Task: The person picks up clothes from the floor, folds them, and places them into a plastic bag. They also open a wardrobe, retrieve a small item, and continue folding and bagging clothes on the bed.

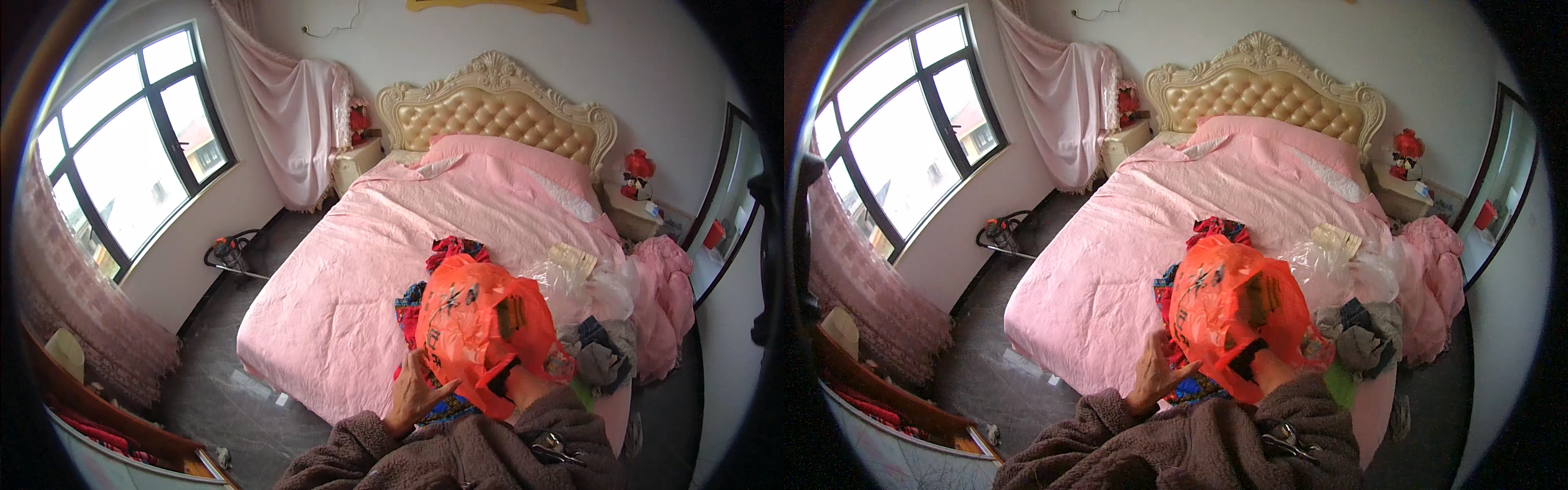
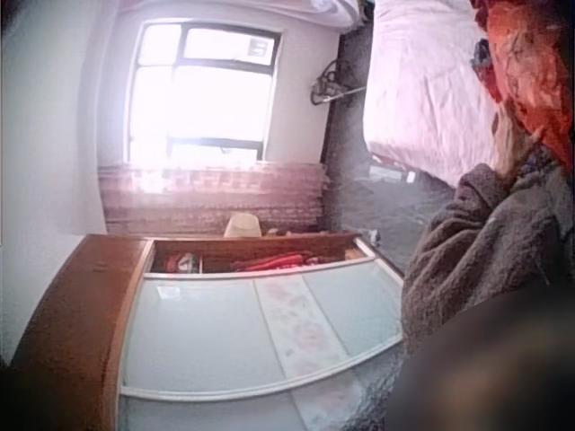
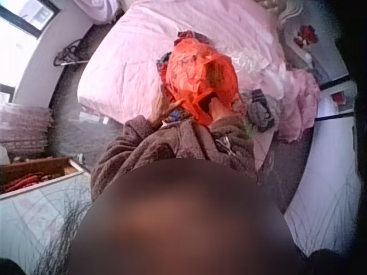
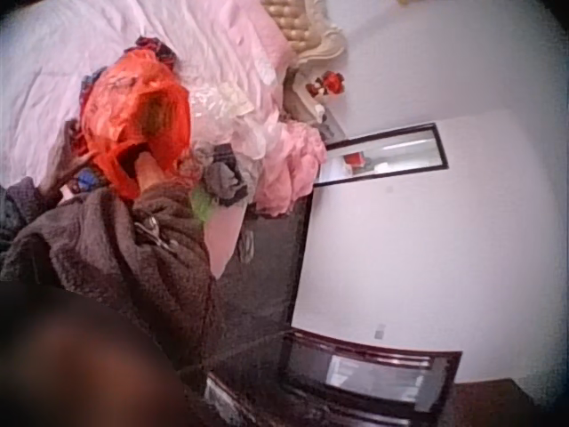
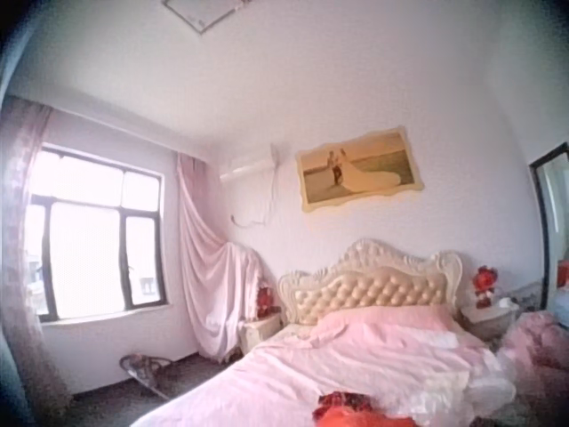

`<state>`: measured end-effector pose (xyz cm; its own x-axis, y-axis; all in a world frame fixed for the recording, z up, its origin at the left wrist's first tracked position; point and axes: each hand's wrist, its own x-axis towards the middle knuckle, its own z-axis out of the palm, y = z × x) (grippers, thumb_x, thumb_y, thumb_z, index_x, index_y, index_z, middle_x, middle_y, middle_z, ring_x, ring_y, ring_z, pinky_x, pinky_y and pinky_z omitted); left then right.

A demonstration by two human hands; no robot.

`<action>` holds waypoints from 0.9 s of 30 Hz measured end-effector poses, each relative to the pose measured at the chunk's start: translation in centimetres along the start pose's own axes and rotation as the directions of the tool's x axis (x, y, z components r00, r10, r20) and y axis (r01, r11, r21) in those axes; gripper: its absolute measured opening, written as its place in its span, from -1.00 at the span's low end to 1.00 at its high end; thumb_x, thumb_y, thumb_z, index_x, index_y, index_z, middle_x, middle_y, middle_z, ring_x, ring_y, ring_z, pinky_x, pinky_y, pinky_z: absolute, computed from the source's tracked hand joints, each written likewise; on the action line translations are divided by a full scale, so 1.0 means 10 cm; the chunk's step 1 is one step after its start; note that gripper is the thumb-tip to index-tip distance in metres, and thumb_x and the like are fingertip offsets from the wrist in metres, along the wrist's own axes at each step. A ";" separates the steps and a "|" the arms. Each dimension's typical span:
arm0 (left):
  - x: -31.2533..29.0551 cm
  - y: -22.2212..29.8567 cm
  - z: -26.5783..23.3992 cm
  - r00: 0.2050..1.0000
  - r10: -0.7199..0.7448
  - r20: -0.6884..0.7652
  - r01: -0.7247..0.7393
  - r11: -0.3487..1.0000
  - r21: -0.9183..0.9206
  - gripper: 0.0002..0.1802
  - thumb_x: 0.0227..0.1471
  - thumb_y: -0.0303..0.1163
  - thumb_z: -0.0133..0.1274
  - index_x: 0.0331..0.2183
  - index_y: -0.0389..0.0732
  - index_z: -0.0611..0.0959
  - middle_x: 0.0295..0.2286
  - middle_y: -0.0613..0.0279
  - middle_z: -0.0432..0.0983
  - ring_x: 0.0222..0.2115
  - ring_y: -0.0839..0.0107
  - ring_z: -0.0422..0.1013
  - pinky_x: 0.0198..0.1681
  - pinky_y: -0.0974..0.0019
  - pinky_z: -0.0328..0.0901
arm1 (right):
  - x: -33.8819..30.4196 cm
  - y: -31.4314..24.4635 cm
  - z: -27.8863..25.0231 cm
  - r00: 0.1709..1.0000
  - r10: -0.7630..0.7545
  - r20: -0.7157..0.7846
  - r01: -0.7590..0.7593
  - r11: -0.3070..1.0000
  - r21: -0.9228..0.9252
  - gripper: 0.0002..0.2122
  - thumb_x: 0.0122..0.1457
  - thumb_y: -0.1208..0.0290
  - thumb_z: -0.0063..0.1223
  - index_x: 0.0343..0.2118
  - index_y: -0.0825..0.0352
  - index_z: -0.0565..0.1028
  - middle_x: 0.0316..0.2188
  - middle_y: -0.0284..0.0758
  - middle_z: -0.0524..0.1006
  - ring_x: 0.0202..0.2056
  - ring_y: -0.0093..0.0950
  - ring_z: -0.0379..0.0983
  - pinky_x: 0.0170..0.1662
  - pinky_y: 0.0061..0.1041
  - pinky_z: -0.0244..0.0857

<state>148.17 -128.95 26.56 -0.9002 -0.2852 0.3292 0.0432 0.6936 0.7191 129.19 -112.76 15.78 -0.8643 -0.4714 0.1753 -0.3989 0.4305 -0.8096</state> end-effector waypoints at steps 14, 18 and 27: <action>0.05 -0.59 -0.34 0.811 -0.372 -0.452 -0.129 0.640 -0.758 0.14 -0.16 -0.37 0.38 0.29 -0.13 -0.01 0.07 0.15 0.21 0.04 0.23 0.27 0.04 0.21 0.28 | 0.31 -1.40 1.08 0.893 -0.245 0.377 0.425 0.731 -0.534 -0.27 -0.02 0.07 0.17 0.21 0.18 0.15 -0.21 -0.08 0.44 -0.34 -0.08 0.52 -0.32 -0.05 0.37; -0.36 -1.25 -0.61 0.959 -0.244 0.144 0.275 0.681 -0.679 0.22 -0.23 -0.27 0.44 0.30 -0.12 0.00 0.22 0.15 0.05 0.18 0.27 0.11 0.13 0.09 0.19 | 0.24 -1.27 1.28 0.759 -0.377 0.530 0.617 0.677 -0.402 -0.34 -0.09 0.08 0.24 0.11 0.11 0.25 -0.24 -0.11 0.44 -0.35 -0.06 0.50 -0.39 -0.05 0.35; -1.10 -2.54 -0.45 0.530 -0.837 0.141 0.277 0.014 -0.961 -0.50 0.16 -0.10 0.02 0.04 -0.16 0.40 -0.09 0.15 0.40 -0.06 0.25 0.36 0.03 -0.02 0.29 | 0.26 -1.24 1.33 0.613 -0.258 0.747 0.656 0.693 -0.300 -0.33 -0.15 0.19 0.29 0.09 0.08 0.27 -0.18 -0.14 0.42 -0.25 -0.06 0.48 -0.30 -0.01 0.33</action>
<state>158.93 -146.46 7.45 -0.5738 -0.6383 -0.5131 0.1674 -0.7048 0.6894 135.93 -129.59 18.79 -0.1988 -0.9747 -0.1022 -0.9349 0.2199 -0.2785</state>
